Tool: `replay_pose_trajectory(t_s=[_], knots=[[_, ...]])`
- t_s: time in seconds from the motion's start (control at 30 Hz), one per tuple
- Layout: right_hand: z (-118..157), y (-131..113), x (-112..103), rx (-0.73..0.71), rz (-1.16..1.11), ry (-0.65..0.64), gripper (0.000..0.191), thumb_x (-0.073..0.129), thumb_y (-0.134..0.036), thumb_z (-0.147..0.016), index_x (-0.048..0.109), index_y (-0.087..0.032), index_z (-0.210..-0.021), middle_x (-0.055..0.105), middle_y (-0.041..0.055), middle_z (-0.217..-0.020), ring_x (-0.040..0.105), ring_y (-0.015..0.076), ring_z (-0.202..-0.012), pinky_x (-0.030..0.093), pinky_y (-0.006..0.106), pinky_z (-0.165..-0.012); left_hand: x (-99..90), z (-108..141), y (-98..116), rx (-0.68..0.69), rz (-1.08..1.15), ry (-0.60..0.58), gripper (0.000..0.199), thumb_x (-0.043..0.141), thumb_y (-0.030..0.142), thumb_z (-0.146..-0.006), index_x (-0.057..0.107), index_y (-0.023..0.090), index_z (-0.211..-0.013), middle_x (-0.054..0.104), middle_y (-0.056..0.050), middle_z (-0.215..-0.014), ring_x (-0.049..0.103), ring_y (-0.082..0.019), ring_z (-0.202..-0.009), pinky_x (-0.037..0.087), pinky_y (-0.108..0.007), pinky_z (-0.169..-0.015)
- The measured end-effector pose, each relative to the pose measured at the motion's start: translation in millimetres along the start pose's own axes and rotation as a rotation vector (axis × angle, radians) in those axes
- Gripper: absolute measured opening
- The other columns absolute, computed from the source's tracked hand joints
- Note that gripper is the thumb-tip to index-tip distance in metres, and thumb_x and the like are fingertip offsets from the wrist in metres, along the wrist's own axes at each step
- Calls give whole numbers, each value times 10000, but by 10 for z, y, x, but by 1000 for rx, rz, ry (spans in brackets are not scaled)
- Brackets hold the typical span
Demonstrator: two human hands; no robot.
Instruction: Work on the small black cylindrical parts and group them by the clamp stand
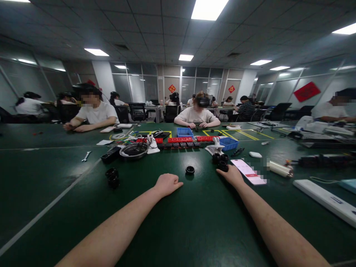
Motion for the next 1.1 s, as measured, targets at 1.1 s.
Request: replay_pose_trajectory(t_s=[1.1], knots=[[831, -1819, 130, -710, 31, 114, 414, 214, -346, -854, 512, -184, -617, 543, 12, -523, 472, 112, -483, 241, 221, -483, -9, 7, -36, 23, -21, 55, 366, 402, 501, -731, 519, 191, -576, 557, 9, -594, 531, -140, -609, 307, -213, -499]])
Point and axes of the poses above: each hand's wrist, its own z-axis away from the middle knuckle, its own x-axis out of the palm, y = z × x, the point moved 7 cm from there along -z, towards the middle knuckle
